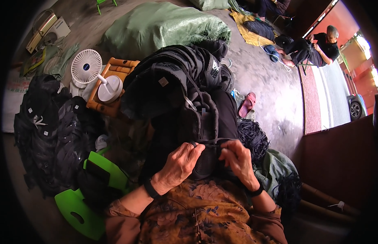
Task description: The recorder is lacing and assembling black shoe components in a manufacturing setting.
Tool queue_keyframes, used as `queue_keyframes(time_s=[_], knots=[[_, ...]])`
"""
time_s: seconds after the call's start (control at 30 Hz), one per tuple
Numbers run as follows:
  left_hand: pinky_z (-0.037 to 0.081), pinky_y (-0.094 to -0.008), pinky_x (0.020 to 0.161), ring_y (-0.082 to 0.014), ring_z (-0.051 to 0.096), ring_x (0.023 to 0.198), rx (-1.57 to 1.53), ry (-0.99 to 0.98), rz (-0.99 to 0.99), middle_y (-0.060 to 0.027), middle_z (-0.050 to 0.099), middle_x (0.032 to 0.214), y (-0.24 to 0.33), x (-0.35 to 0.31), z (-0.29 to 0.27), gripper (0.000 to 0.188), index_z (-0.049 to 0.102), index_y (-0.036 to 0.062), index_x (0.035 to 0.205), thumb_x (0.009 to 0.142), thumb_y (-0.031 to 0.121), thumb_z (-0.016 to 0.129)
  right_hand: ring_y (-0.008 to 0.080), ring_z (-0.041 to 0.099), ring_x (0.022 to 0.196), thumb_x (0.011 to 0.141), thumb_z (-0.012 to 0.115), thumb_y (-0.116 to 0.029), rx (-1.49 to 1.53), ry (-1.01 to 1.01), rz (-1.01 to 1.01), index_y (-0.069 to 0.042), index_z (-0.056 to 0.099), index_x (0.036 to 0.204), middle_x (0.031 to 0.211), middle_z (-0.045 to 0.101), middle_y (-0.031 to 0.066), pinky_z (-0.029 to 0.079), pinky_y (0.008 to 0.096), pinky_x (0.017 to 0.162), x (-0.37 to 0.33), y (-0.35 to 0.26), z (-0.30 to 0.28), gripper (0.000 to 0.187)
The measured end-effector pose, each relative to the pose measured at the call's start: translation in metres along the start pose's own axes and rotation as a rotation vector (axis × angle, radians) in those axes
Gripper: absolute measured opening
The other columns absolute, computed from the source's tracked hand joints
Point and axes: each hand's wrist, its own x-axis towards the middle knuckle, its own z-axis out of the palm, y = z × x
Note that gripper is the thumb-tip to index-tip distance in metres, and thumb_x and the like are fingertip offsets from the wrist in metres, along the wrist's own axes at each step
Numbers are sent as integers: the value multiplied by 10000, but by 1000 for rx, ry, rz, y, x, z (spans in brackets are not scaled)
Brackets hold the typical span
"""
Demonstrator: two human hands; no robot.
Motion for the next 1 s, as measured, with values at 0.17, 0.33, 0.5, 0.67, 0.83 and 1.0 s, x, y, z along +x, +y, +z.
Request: queue_keyframes(time_s=[0.17, 0.33, 0.5, 0.67, 0.83, 1.0], knots=[[542, -363, 694, -291, 601, 772, 104, -85, 16, -151, 559, 846, 10, 6, 4, 334, 550, -31, 1114, 791, -104, 591, 244, 669, 596, 861, 684, -89, -384, -98, -382, -57, 629, 1046, 746, 681, 107, 519, 335, 535, -36, 17, 22, 196], [522, -383, 706, -322, 579, 790, 129, -137, -58, -153, 544, 846, 9, 7, 5, 279, 522, -21, 1037, 777, -103, 578, 281, 652, 592, 858, 696, -121, -316, -97, -243, -72, 567, 1157, 662, 622, 87, 495, 370, 513, -36, 13, 28, 329], [523, -393, 696, -316, 595, 791, -78, -91, -154, -135, 561, 853, 17, 3, -1, 253, 515, 2, 1000, 782, -101, 589, 286, 639, 570, 867, 685, -112, -313, -138, -232, -77, 558, 1170, 651, 611, 82, 482, 370, 501, -33, 11, 27, 330], [549, -323, 627, -234, 652, 731, -327, -40, -425, -118, 595, 837, 18, 0, -4, 231, 540, 14, 1004, 804, -67, 621, 274, 649, 573, 877, 664, -83, -279, -149, -221, -76, 577, 1147, 659, 620, 83, 496, 358, 511, -30, 10, 25, 284], [538, -346, 682, -263, 630, 777, -241, 3, -360, -103, 574, 859, 13, 6, -12, 283, 556, 26, 1007, 772, -63, 685, 214, 662, 580, 899, 595, -31, -153, -73, -145, -64, 632, 1082, 700, 648, 100, 522, 313, 543, -15, 4, 21, 189], [495, -392, 712, -312, 578, 837, -180, -73, -296, -94, 541, 906, 10, 5, -15, 303, 582, 44, 970, 722, -24, 742, 212, 668, 607, 909, 588, -45, -290, -40, -269, -65, 633, 1065, 733, 663, 91, 514, 304, 540, -2, 4, 25, 163]])
